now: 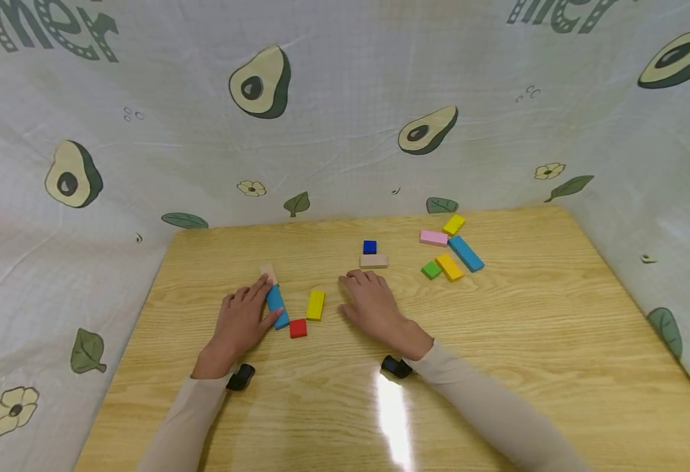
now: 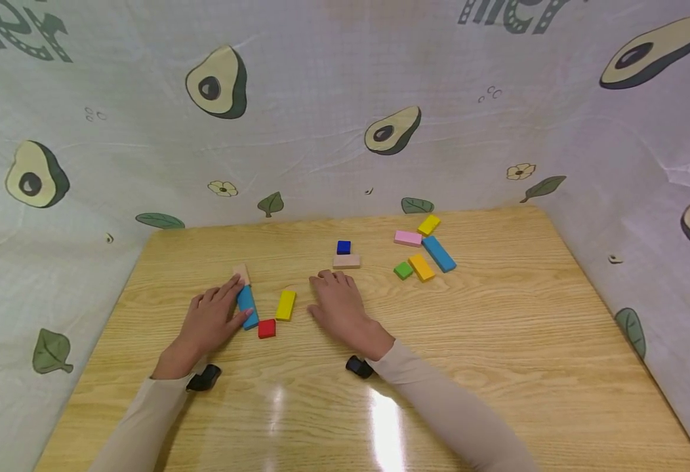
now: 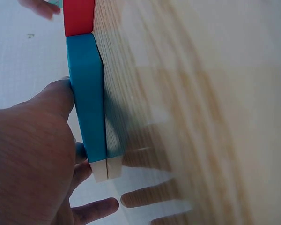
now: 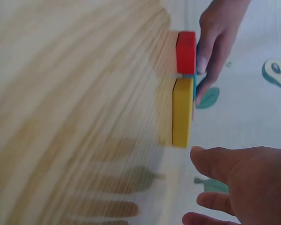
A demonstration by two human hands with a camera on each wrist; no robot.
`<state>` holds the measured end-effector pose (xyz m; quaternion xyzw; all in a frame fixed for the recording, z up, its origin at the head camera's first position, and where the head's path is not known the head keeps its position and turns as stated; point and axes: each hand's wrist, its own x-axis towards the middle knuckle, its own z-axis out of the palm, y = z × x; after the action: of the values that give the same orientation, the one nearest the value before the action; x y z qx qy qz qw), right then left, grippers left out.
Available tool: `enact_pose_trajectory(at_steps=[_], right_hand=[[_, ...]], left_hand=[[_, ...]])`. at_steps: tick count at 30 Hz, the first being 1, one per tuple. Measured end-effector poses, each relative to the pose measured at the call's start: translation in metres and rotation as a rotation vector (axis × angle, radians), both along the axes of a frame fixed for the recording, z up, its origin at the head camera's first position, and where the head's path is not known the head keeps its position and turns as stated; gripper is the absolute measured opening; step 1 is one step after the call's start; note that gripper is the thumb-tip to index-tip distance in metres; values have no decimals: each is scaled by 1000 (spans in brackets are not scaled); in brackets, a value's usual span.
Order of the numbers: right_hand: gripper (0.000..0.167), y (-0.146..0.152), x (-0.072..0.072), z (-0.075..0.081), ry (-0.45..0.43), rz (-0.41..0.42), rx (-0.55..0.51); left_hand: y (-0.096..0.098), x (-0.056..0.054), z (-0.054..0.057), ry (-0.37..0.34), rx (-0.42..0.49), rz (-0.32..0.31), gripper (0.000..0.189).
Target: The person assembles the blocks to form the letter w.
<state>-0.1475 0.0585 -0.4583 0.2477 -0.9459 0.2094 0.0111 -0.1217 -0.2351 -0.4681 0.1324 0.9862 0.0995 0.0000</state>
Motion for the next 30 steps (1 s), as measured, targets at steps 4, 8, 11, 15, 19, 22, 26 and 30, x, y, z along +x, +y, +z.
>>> enact_pose_trajectory(at_steps=[4, 8, 11, 15, 19, 22, 26, 30], right_hand=[[58, 15, -6, -3, 13, -46, -7], [57, 29, -11, -5, 31, -75, -26], [56, 38, -15, -5, 41, -91, -33], [55, 48, -20, -6, 35, -124, -37], [56, 55, -25, -6, 22, -152, -42], [56, 59, -29, -7, 19, -157, -42], [56, 62, -34, -11, 19, -151, -41], [58, 63, -39, -13, 8, -144, -34]], left_hand=[[0, 1, 0, -4, 0, 1, 70], [0, 1, 0, -7, -2, 2, 69], [0, 1, 0, -10, -3, 5, 69], [0, 0, 0, -16, -9, 8, 70], [0, -1, -1, -24, -14, 9, 70], [0, -2, -1, -26, -13, 8, 70], [0, -1, -1, -23, -11, 5, 70], [1, 0, 1, -19, -10, 2, 70]])
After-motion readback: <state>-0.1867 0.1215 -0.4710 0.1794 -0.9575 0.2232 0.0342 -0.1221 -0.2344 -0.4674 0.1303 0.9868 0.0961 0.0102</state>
